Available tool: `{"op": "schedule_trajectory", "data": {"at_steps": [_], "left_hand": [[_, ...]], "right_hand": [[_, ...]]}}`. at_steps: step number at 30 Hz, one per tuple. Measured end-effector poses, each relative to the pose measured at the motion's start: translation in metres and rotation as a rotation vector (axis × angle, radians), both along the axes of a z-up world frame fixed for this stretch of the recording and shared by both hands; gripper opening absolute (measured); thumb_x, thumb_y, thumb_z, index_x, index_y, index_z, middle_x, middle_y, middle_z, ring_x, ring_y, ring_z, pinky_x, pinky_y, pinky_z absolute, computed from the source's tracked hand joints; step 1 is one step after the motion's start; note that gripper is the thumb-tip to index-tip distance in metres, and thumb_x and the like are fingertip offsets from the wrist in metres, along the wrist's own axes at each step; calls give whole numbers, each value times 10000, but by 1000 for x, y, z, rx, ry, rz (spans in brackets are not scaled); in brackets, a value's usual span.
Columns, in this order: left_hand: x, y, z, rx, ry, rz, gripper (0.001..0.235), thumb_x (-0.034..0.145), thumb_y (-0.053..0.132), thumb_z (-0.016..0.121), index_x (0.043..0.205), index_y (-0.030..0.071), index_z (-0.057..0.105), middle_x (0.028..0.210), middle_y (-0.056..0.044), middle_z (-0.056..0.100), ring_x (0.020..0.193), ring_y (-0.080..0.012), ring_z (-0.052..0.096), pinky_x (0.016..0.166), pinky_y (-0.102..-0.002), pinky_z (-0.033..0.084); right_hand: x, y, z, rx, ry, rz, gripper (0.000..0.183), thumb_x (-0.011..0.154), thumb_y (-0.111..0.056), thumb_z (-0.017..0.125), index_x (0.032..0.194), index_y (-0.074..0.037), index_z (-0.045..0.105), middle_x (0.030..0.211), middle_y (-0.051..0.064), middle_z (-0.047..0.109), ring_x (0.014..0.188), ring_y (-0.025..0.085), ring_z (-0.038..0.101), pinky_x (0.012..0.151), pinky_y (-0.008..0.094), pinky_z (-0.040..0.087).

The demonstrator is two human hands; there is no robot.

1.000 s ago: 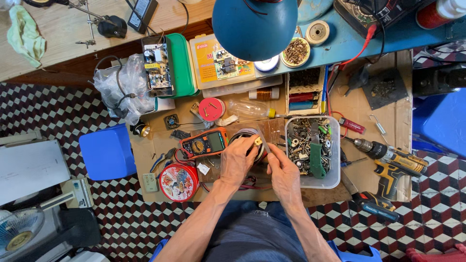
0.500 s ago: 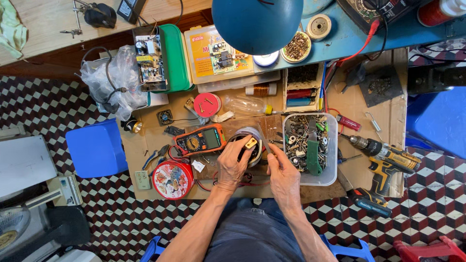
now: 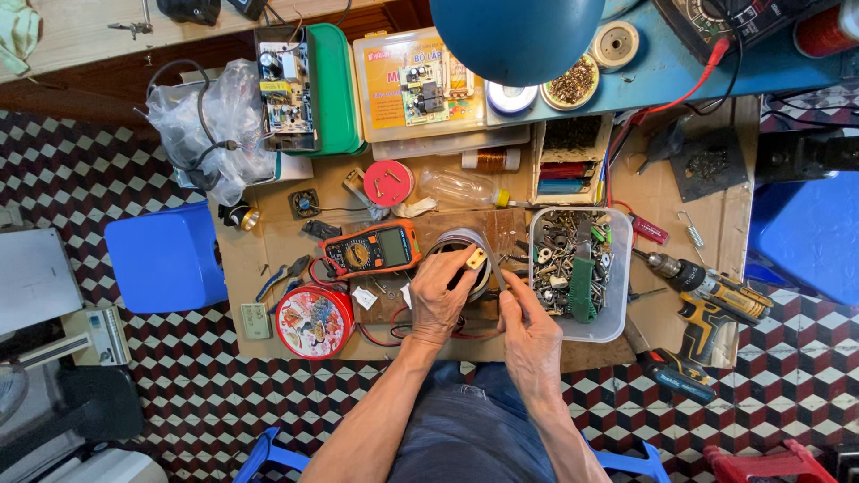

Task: The person opens a package of electrical components, uses a power drill on a small white plastic part, and then uses a multimeter to test the component. They then use a screwdriver to adjust a small yellow plastic part.

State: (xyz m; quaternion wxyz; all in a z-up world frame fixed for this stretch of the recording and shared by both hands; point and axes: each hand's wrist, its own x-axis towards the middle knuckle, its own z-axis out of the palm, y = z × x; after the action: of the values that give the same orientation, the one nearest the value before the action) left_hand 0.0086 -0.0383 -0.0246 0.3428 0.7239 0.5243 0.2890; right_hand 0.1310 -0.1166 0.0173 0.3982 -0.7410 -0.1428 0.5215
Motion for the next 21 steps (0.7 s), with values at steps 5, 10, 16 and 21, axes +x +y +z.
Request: {"op": "schedule_trajectory", "data": {"at_steps": [5,10,16,21], "left_hand": [[-2,-1,-2,36,10,-19,339,883,64,738,1220,36,720,1097,-131,745,1002,-292,710,898,-383,567],[-3,-4,-6,42,28,-44,361,909,63,721,1269,37,705,1099,-129,735,1020,-293,692,918,-393,552],[-3,-5,-10,51,37,-49,356,922,63,707,1277,44,701,1102,-124,733,1024,-288,689,922,-394,551],[-3,-3,-6,57,25,-54,352,914,66,717,1266,51,707,1093,-118,739,1014,-286,696,912,-391,551]], "right_hand": [[-1,-2,-4,-13,-2,-13,385,1012,-188,582,1381,-112,658,705,-36,531,624,49,464,540,219,404],[0,-2,-9,-8,0,-8,385,1012,-183,584,1381,-107,663,695,-32,532,629,49,469,541,218,396],[-2,1,-14,-12,-17,31,377,1017,-197,579,1375,-113,663,688,-37,522,631,46,479,550,214,405],[-6,-2,-7,-35,-10,20,383,1014,-199,579,1379,-121,666,684,-35,507,629,50,470,544,219,401]]}}
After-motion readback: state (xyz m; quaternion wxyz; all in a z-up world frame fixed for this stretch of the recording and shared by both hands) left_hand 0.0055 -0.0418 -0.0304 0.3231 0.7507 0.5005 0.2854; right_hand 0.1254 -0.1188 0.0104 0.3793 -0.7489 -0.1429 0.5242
